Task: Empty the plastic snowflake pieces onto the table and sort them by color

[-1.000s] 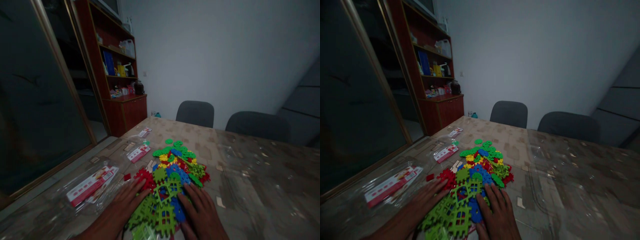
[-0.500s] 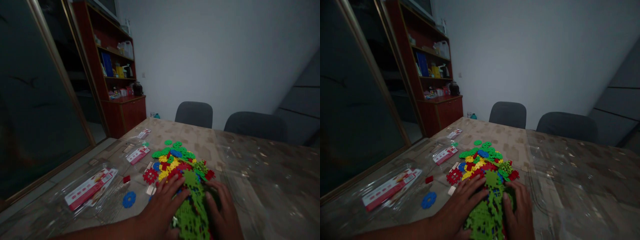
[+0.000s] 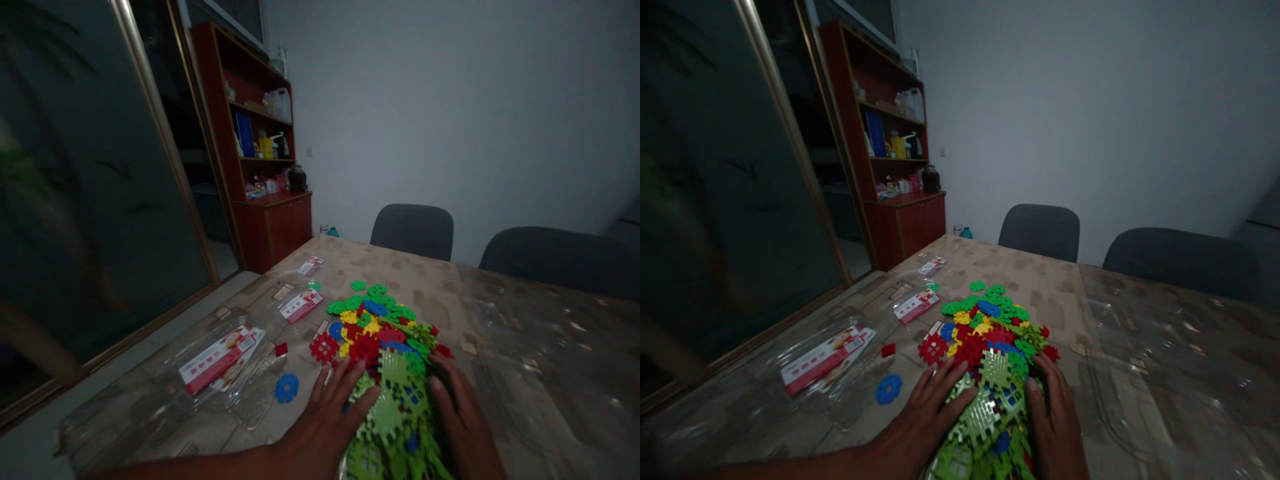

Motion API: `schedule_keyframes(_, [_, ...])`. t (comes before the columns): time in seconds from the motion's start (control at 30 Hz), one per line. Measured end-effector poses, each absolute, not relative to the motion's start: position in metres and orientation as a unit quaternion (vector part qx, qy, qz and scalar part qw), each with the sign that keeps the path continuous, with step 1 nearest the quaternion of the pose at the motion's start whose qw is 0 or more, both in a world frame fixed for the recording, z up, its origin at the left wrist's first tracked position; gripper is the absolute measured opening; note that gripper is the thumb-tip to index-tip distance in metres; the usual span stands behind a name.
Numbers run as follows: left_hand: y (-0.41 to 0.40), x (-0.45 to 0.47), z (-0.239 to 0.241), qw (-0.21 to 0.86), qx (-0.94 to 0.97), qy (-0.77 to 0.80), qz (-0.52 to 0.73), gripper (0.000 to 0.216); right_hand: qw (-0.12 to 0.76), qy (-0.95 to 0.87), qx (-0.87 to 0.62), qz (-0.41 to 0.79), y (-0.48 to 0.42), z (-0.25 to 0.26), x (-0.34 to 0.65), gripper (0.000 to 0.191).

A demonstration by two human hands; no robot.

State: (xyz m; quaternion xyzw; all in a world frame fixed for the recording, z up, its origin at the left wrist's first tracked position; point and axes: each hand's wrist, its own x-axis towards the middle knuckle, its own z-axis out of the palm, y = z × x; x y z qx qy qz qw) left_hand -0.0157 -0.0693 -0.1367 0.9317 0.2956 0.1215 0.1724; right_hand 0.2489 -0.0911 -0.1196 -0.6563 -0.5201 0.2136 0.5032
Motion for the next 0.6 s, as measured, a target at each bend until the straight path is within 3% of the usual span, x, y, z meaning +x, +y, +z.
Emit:
schedule_keyframes(0.27, [-0.048, 0.006, -0.061, 0.240, 0.928, 0.255, 0.128, 0.105, 0.501, -0.551, -0.640, 0.188, -0.088, -0.132, 0.266, 0.055])
schedule_keyframes(0.33, [-0.033, 0.008, -0.047, 0.234, 0.914, 0.302, 0.134, 0.092, 0.485, -0.570, -0.638, 0.182, -0.088, -0.136, 0.266, 0.051])
schedule_keyframes(0.4, [-0.011, 0.015, -0.041, 0.205, 0.899, 0.361, 0.137, 0.079, 0.468, -0.588, -0.634, 0.182, -0.088, -0.136, 0.264, 0.048])
schedule_keyframes(0.6, [0.030, 0.046, -0.056, 0.185, 0.874, 0.431, 0.127, 0.071, 0.455, -0.615, -0.620, 0.172, -0.091, -0.134, 0.265, 0.040])
